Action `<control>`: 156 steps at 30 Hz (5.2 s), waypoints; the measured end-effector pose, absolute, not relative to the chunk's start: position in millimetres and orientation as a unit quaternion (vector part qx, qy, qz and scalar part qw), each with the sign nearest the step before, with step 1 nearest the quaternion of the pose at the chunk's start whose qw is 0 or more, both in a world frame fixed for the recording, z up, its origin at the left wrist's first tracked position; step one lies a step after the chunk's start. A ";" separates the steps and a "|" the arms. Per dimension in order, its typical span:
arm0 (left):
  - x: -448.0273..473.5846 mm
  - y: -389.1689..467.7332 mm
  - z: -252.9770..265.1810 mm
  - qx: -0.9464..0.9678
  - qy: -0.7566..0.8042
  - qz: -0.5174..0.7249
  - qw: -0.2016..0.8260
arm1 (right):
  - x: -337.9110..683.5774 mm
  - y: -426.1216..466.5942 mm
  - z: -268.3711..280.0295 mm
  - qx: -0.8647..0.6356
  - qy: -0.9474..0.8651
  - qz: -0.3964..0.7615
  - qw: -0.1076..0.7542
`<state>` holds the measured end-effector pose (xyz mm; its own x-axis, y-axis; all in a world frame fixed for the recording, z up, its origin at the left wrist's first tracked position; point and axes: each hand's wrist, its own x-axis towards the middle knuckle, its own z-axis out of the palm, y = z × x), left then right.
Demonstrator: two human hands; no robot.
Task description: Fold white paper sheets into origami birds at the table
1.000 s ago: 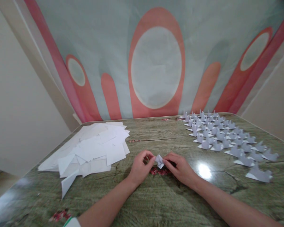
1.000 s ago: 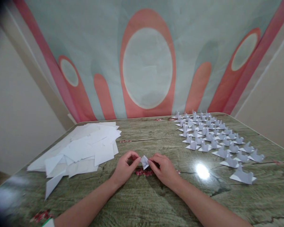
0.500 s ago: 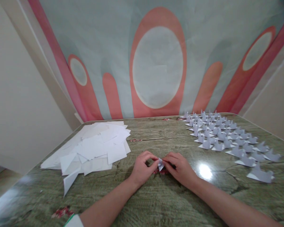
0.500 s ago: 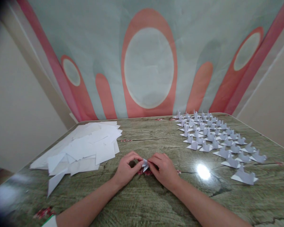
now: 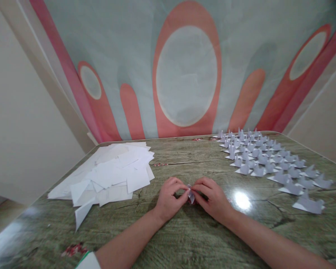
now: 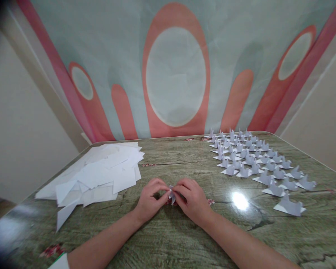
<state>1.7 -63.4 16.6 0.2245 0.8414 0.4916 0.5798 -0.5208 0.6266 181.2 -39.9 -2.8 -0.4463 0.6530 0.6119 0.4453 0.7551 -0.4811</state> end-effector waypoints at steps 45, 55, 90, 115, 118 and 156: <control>1.9 -65.5 21.0 0.783 0.489 0.379 0.066 | 180.6 -43.6 7.1 -0.338 -0.864 -0.055 0.370; -2.4 -62.1 15.5 0.796 0.458 0.390 0.066 | 181.3 -42.7 5.9 -0.328 -0.866 -0.052 0.374; -3.0 -57.8 16.7 0.772 0.462 0.378 0.218 | 186.2 -30.4 0.2 -0.315 -0.799 0.181 0.478; -4.9 -57.6 5.0 0.800 0.443 0.354 0.195 | 196.0 -23.8 -3.7 -0.355 -0.813 0.213 0.408; -5.1 -58.1 5.6 0.799 0.449 0.351 0.191 | 196.3 -22.0 -6.1 -0.344 -0.821 0.245 0.385; -4.6 -55.5 7.9 0.771 0.548 0.287 0.152 | 192.9 -24.7 -1.1 -0.363 -0.855 0.221 0.298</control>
